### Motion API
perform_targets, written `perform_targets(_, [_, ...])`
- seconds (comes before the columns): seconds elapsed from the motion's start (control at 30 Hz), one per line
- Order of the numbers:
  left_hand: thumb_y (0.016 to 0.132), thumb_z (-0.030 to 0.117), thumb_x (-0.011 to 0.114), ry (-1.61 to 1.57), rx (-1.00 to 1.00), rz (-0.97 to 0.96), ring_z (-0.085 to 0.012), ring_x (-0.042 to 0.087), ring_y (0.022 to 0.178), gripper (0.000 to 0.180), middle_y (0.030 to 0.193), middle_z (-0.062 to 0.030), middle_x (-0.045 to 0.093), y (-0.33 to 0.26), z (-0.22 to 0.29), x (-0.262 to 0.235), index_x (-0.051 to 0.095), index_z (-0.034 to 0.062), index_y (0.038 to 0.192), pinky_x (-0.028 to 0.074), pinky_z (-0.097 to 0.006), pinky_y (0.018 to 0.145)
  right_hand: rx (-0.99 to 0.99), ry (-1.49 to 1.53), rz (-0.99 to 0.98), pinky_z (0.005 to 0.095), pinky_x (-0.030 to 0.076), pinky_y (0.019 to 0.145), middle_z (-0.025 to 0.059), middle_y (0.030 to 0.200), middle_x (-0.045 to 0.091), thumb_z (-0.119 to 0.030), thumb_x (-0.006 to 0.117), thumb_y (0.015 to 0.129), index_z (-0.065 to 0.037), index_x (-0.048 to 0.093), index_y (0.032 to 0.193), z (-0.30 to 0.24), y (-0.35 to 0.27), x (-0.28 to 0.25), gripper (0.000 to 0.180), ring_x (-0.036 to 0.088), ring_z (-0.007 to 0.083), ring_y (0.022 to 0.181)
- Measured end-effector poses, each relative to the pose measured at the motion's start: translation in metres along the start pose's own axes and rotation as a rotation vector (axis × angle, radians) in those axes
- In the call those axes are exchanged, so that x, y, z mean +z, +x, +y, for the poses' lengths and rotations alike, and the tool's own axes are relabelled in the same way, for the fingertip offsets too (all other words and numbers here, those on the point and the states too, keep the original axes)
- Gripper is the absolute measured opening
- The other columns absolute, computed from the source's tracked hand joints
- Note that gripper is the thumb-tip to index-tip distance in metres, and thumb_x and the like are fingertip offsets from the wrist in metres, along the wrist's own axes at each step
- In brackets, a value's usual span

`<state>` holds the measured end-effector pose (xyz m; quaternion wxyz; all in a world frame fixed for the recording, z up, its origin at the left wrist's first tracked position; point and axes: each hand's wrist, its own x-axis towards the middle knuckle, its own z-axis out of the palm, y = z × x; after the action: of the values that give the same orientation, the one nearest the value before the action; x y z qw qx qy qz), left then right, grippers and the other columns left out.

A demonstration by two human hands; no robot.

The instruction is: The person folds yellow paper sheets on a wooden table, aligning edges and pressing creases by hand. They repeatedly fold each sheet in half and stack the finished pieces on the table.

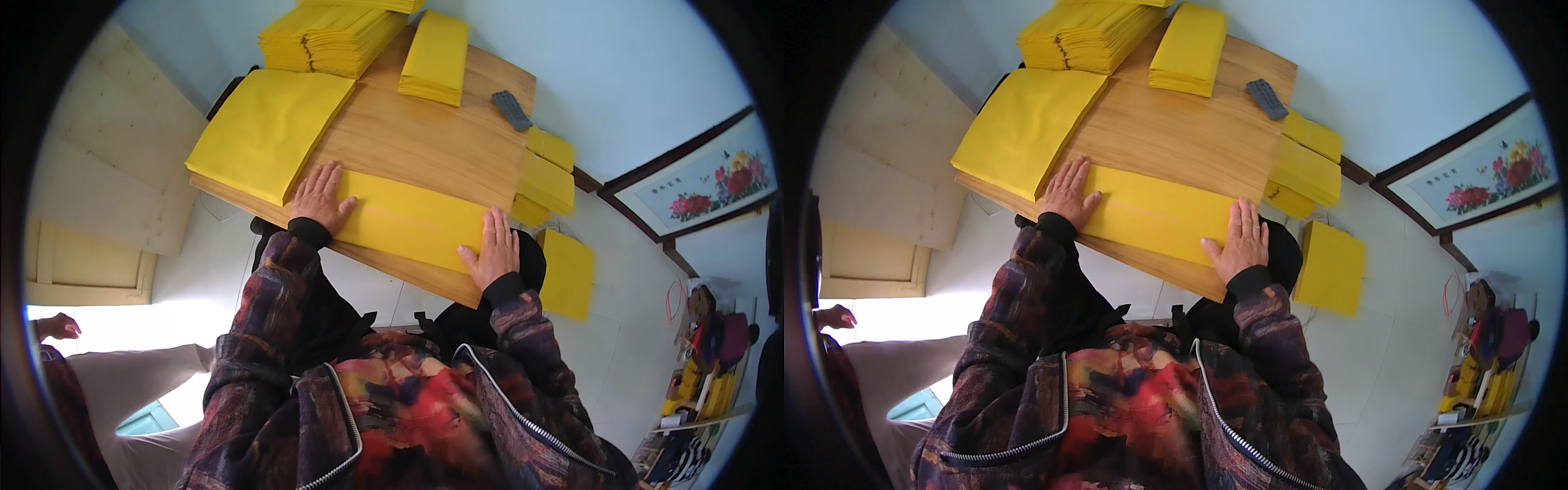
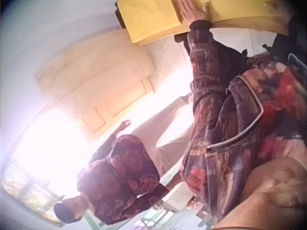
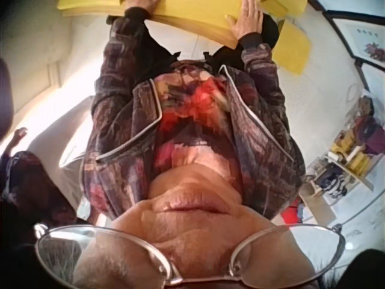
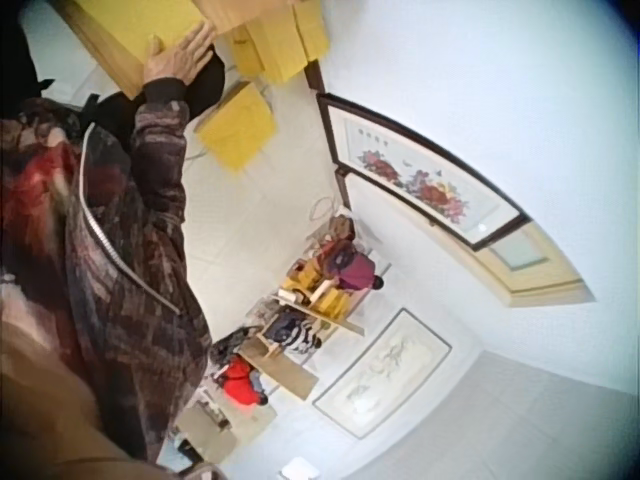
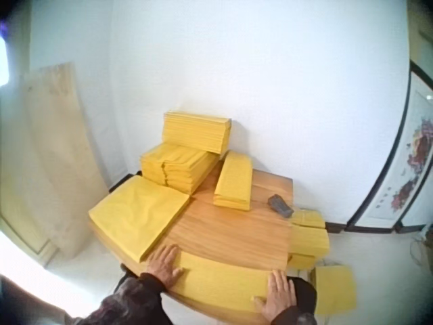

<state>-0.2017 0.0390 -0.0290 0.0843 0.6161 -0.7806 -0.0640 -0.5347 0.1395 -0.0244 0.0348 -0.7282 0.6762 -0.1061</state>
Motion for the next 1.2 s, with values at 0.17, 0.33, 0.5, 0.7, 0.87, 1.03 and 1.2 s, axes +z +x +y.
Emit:
perform_targets(0.17, [0.091,0.052,0.048,-0.025,-0.09,0.011,-0.0245,0.018,0.145,0.073,0.157,-0.0055,0.022,-0.001,-0.005,0.0,0.027,0.012,0.149,0.016,-0.041,0.117,0.07,0.118,-0.002,0.049,0.021,0.113,0.018,0.152,0.027,-0.041,0.062,0.086,0.001,0.027,0.145,0.013,-0.008,-0.011,0.081,0.024,0.0349,0.141])
perform_targets(0.33, [0.089,0.05,0.052,0.146,0.108,0.095,-0.0238,0.019,0.145,0.072,0.157,-0.0054,0.023,-0.038,0.033,0.013,0.033,0.0141,0.147,0.013,-0.049,0.116,-0.143,0.153,0.135,0.0503,0.022,0.113,0.0193,0.151,0.028,-0.03,0.061,0.087,0.002,0.028,0.144,-0.056,0.003,0.002,0.073,0.024,0.036,0.141])
perform_targets(0.5, [0.086,0.048,0.056,0.017,0.159,0.093,-0.0261,0.025,0.143,0.071,0.154,-0.008,0.03,-0.049,0.052,0.018,0.037,0.011,0.144,0.016,-0.048,0.116,-0.276,0.157,0.025,0.0517,0.018,0.114,0.011,0.155,0.025,-0.03,0.059,0.088,-0.005,0.028,0.146,-0.117,0.03,0.028,0.07,0.02,0.0297,0.144])
perform_targets(0.7, [0.086,0.055,0.055,0.006,0.195,0.068,-0.0265,0.022,0.144,0.079,0.155,-0.0076,0.026,-0.046,0.005,0.003,0.032,0.0099,0.147,0.017,-0.046,0.116,-0.18,0.059,0.035,0.0526,0.012,0.115,0.0089,0.157,0.02,-0.034,0.06,0.087,-0.007,0.026,0.148,-0.07,0.009,0.029,0.074,0.016,0.0278,0.145])
perform_targets(0.87, [0.089,0.052,0.05,0.047,0.064,0.037,-0.0228,0.02,0.145,0.072,0.156,-0.0042,0.025,-0.044,-0.021,-0.004,0.033,0.0116,0.146,0.016,-0.043,0.117,-0.023,0.04,-0.021,0.0524,0.014,0.115,0.0089,0.157,0.02,-0.031,0.057,0.089,-0.008,0.025,0.148,-0.028,-0.012,0.009,0.071,0.016,0.029,0.145])
perform_targets(1.03, [0.093,0.042,0.048,-0.03,-0.026,0.041,-0.0226,0.021,0.144,0.063,0.156,-0.004,0.026,-0.039,-0.03,-0.002,0.033,0.0122,0.146,0.017,-0.041,0.117,0.085,0.031,-0.081,0.0529,0.015,0.115,0.0097,0.157,0.019,-0.03,0.056,0.09,-0.008,0.021,0.149,-0.01,-0.019,-0.006,0.072,0.015,0.0308,0.145])
perform_targets(1.2, [0.092,0.038,0.051,0.057,-0.006,0.147,-0.0233,0.024,0.143,0.062,0.155,-0.0053,0.026,-0.049,0.0,-0.004,0.034,0.013,0.146,0.019,-0.045,0.116,-0.02,0.133,0.032,0.0543,0.016,0.114,0.0132,0.156,0.02,-0.028,0.056,0.09,-0.005,0.024,0.147,-0.043,-0.006,-0.011,0.07,0.016,0.0327,0.145])
